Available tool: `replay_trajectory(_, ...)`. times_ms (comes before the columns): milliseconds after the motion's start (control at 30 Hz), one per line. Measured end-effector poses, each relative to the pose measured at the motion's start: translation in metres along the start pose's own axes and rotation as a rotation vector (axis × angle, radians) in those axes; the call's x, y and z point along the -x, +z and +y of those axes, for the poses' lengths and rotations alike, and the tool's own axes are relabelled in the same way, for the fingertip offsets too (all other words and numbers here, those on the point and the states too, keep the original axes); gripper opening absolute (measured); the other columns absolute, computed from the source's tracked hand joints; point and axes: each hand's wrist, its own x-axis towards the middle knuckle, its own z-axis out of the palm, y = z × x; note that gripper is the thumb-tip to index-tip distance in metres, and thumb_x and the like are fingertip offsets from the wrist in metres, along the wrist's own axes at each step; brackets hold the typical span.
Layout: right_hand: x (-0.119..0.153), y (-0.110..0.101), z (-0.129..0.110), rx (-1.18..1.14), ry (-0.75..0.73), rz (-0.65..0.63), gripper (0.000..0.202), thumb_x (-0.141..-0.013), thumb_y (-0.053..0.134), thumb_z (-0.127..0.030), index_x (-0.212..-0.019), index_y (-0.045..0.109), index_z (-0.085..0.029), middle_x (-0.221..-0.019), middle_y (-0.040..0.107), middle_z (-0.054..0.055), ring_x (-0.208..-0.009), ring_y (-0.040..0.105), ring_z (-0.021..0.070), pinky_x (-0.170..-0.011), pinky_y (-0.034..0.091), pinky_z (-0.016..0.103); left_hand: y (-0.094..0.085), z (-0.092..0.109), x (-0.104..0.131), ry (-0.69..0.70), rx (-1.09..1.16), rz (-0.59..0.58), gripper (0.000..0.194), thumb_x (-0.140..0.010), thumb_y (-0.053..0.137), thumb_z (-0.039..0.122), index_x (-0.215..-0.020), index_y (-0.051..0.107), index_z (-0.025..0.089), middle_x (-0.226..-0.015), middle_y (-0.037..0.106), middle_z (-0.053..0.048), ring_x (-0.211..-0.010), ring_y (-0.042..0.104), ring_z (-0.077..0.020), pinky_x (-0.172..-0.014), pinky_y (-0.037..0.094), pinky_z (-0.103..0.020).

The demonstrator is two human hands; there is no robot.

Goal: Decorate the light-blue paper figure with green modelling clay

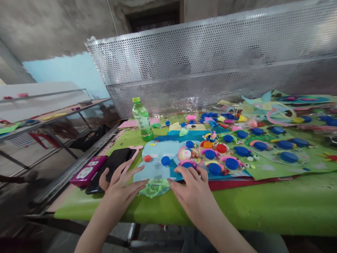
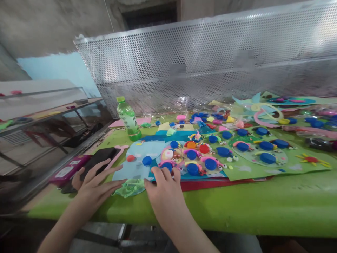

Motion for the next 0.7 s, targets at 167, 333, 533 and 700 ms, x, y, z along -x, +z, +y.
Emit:
replay_trajectory(167,0.01,-0.001,-0.008,0.097,-0.016,-0.079,0.018,-0.086,0.059,-0.031,-0.098,0.07,-0.022,-0.12,0.062,0.01,-0.092,0.053,0.0261,-0.085,0.026,0.046,-0.007,0.01,0.01,0.073,-0.043,-0.099,0.027,-0.09,0.045,0.041,-0.112,0.06,0.036,-0.137,0.045,0.005,-0.13,0.037,-0.0214,-0.116,0.011,-0.038)
replay_trajectory(333,0.013,-0.005,-0.011,0.106,-0.046,-0.11,0.049,-0.087,0.05,-0.053,-0.123,0.059,-0.02,-0.135,0.051,0.011,-0.099,0.05,0.0304,-0.083,0.027,0.049,-0.015,0.023,0.025,-0.028,-0.118,-0.051,0.05,-0.092,0.038,0.037,-0.139,0.031,0.025,-0.131,0.051,-0.003,-0.129,0.038,-0.0219,-0.115,0.0,-0.036)
replay_trajectory(533,0.015,-0.003,-0.021,0.089,-0.083,-0.081,0.054,-0.093,0.033,-0.055,-0.125,0.057,-0.018,-0.138,0.048,0.0,-0.105,0.047,0.0275,-0.084,0.029,0.047,-0.013,0.056,0.049,-0.144,-0.273,0.046,0.049,-0.089,0.037,0.033,-0.133,0.039,0.012,-0.122,0.056,-0.016,-0.112,0.049,-0.0297,-0.113,0.003,-0.042)
replay_trajectory(700,0.01,0.008,-0.029,0.061,-0.028,-0.127,0.056,-0.09,0.037,-0.06,-0.124,0.057,-0.02,-0.136,0.05,0.009,-0.107,0.05,0.0322,-0.085,0.032,0.051,-0.007,0.073,0.05,-0.142,-0.254,0.004,0.051,-0.087,0.039,0.031,-0.131,0.039,0.006,-0.141,0.034,-0.02,-0.118,0.044,-0.0298,-0.112,0.002,-0.036)
